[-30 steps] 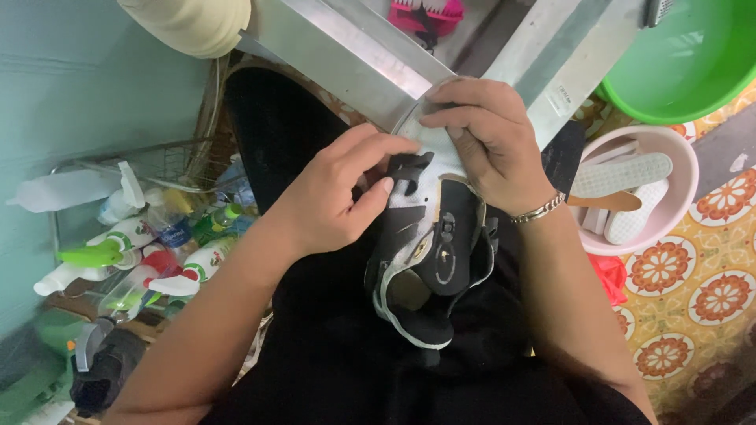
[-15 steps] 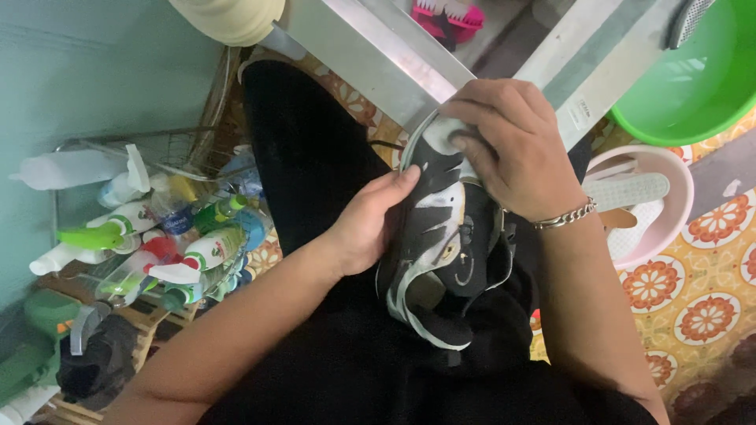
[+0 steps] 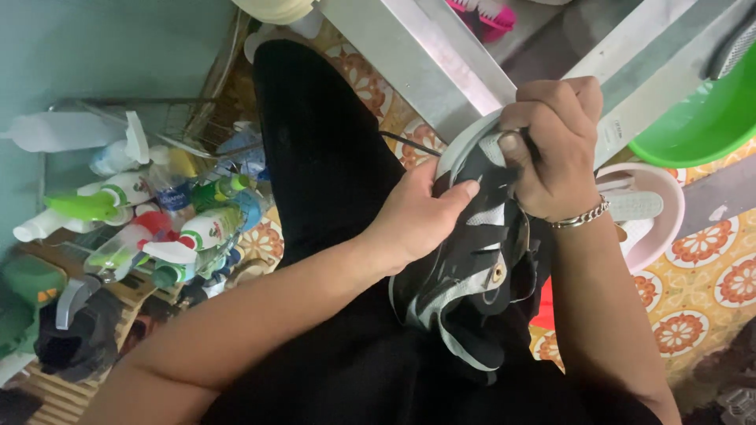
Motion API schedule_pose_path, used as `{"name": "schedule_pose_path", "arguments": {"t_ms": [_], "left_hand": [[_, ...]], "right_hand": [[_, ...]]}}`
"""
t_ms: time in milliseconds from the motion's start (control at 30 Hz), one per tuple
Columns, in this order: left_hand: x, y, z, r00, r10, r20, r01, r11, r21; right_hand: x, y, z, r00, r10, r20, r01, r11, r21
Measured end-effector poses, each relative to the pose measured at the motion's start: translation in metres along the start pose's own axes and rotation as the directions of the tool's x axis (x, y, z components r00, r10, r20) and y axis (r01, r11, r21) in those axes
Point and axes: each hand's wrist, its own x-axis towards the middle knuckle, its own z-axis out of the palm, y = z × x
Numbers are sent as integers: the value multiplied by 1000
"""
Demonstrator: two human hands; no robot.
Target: The person sits on the floor at a stainless steel sink and cleans sneakers by hand, scrubbing the midsoles and uppers with a small tool, working over the shoes on their lap. They handle the laces, pull out and reinsert an insole, and turn the shoes to clean different areas, with a green basin of water and cleaning supplies nearby.
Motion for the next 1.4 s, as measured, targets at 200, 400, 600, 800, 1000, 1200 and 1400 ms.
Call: {"name": "schedule_pose_path", "arguments": {"t_ms": [200, 400, 600, 800, 1000, 1200, 1400], "left_hand": [[4, -2, 0, 999, 15, -49, -12, 999, 50], [-4, 4, 4, 984, 119, -134, -76, 955, 287], [-6, 13, 6, 990, 57, -129, -23, 968, 249], [-2, 0, 4, 984, 150, -99, -131, 976, 172], [0, 5, 3, 996, -34, -85, 37, 999, 27], [5, -1, 2, 994, -38, -103, 34, 999, -36], [8, -13, 1, 996, -20, -85, 9, 991, -132]], "right_hand": [[25, -11, -6, 997, 38, 70, -44, 995, 91], [5, 8, -2, 998, 14, 65, -23, 991, 132], [1, 1, -9, 991, -72, 110, 65, 996, 66], [-3, 4, -8, 967, -232, 104, 237, 971, -40], [6, 10, -8, 931, -284, 231, 297, 955, -24], [18, 4, -10, 887, -379, 263, 402, 915, -39], [21, 9, -11, 841, -442, 311, 478, 877, -48]]}}
